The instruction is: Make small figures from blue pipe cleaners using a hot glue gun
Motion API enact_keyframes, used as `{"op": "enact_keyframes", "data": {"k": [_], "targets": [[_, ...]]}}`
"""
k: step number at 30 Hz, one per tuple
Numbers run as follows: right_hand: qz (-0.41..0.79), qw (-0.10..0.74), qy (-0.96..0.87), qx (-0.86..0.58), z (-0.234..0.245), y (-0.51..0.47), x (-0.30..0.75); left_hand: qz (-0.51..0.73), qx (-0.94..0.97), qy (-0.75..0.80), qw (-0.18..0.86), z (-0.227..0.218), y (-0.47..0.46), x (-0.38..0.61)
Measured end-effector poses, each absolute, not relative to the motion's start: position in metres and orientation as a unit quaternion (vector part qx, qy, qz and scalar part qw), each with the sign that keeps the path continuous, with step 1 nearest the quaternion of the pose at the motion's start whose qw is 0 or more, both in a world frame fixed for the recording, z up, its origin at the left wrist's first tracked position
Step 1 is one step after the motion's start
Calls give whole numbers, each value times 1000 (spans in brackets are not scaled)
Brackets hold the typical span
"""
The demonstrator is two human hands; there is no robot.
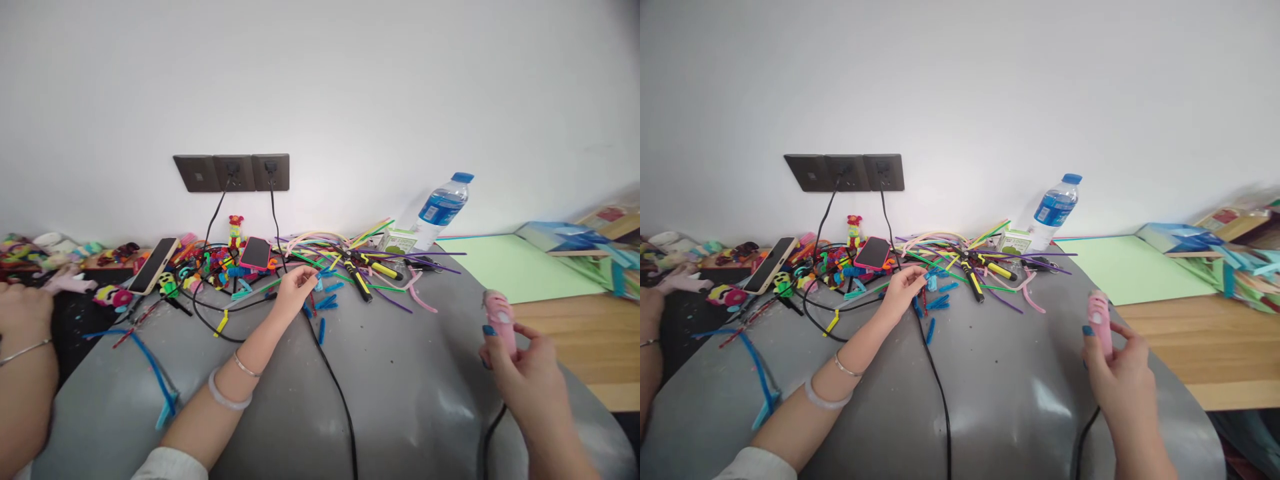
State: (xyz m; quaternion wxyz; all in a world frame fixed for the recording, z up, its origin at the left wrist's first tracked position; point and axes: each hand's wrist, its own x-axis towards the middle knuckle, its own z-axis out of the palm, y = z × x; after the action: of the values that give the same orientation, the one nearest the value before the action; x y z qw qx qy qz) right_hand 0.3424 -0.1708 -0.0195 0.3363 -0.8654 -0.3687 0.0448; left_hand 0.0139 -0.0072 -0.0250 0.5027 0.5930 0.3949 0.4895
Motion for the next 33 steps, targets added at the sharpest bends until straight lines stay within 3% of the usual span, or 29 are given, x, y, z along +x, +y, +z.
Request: {"op": "enact_keyframes", "data": {"k": [9, 12, 15, 19, 24, 33], "targets": [[109, 292, -383, -869, -26, -163, 333, 481, 590, 397, 512, -27, -6, 14], [59, 297, -395, -867, -18, -161, 331, 474, 590, 400, 517, -25, -8, 14], [-11, 364, -395, -843, -7, -154, 321, 468, 594, 398, 520, -23, -9, 15], [63, 486, -528, -694, 3, -130, 285, 458, 600, 390, 528, -22, -11, 16], [140, 468, -712, -504, 12, -80, 234, 451, 598, 385, 539, -21, -10, 15], [235, 456, -778, -363, 0, -23, 213, 430, 609, 371, 553, -15, -9, 11]]}}
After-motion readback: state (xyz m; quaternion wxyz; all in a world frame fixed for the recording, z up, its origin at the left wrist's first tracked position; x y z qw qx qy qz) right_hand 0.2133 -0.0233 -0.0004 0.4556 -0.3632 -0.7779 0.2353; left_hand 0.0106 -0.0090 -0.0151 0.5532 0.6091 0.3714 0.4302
